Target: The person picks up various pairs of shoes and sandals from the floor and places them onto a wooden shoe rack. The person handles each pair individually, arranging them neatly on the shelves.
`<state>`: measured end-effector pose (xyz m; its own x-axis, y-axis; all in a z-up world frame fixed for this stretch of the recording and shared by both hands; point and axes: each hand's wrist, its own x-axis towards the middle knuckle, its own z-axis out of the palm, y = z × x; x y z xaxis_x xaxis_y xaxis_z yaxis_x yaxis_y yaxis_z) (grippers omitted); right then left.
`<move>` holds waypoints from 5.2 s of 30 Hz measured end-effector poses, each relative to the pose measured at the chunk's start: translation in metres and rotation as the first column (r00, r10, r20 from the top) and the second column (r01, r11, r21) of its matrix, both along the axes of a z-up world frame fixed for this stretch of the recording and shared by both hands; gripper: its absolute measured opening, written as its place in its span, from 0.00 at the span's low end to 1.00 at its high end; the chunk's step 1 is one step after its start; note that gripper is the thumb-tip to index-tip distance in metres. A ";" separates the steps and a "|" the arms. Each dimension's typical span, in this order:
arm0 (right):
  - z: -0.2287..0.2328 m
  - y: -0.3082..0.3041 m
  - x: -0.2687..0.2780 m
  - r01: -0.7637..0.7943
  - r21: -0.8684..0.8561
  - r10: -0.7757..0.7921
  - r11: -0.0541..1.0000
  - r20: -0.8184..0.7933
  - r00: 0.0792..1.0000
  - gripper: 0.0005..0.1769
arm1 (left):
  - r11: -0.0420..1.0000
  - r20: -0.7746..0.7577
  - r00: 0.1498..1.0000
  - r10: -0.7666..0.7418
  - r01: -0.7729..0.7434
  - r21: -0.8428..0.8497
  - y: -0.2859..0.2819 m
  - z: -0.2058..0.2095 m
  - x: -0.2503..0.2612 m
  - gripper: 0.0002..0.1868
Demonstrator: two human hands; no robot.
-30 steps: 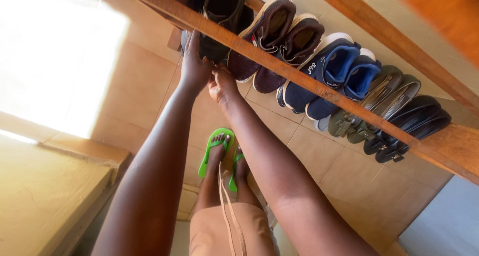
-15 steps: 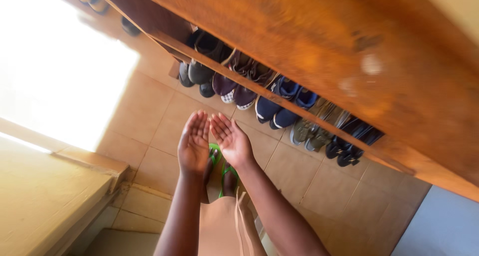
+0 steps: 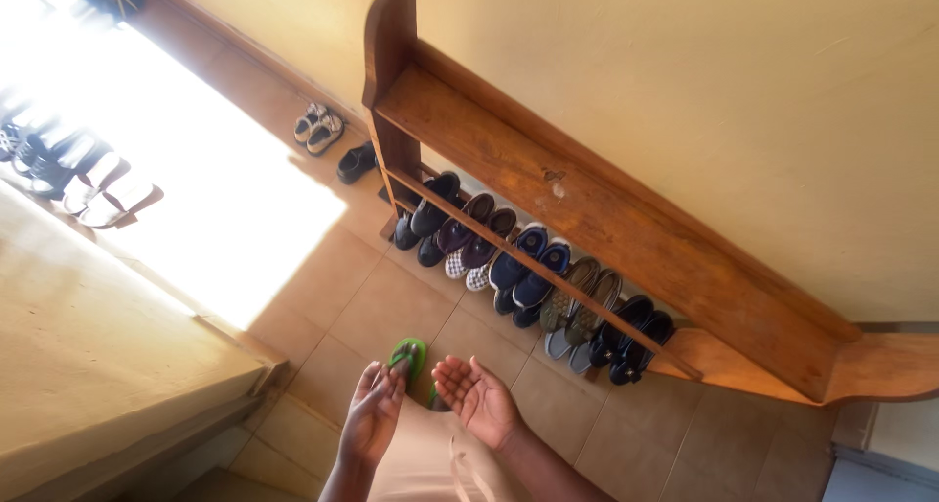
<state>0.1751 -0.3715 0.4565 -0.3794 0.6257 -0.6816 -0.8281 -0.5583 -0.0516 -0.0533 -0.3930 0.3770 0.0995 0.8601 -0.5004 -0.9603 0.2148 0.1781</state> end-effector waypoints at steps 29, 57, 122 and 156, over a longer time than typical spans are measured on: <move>0.126 0.129 -0.272 -0.328 0.251 0.360 0.911 -0.091 0.929 0.24 | 0.969 -0.046 0.991 0.123 -0.110 0.222 0.085 0.150 -0.231 0.35; 0.101 0.460 -0.384 -0.254 0.221 0.264 0.941 -0.014 0.964 0.20 | 0.980 -0.088 0.980 0.178 -0.169 0.103 0.413 0.145 -0.364 0.28; -0.546 0.691 -0.501 0.800 -0.284 -0.720 0.528 0.349 0.600 0.19 | 0.056 -0.390 -0.163 -0.906 0.868 -0.494 0.865 -0.481 -0.354 0.18; -0.739 0.665 -0.525 0.218 -0.421 0.367 0.881 0.897 0.248 0.56 | -0.391 -0.377 -0.614 -0.693 0.760 -0.519 0.821 -0.602 -0.338 0.36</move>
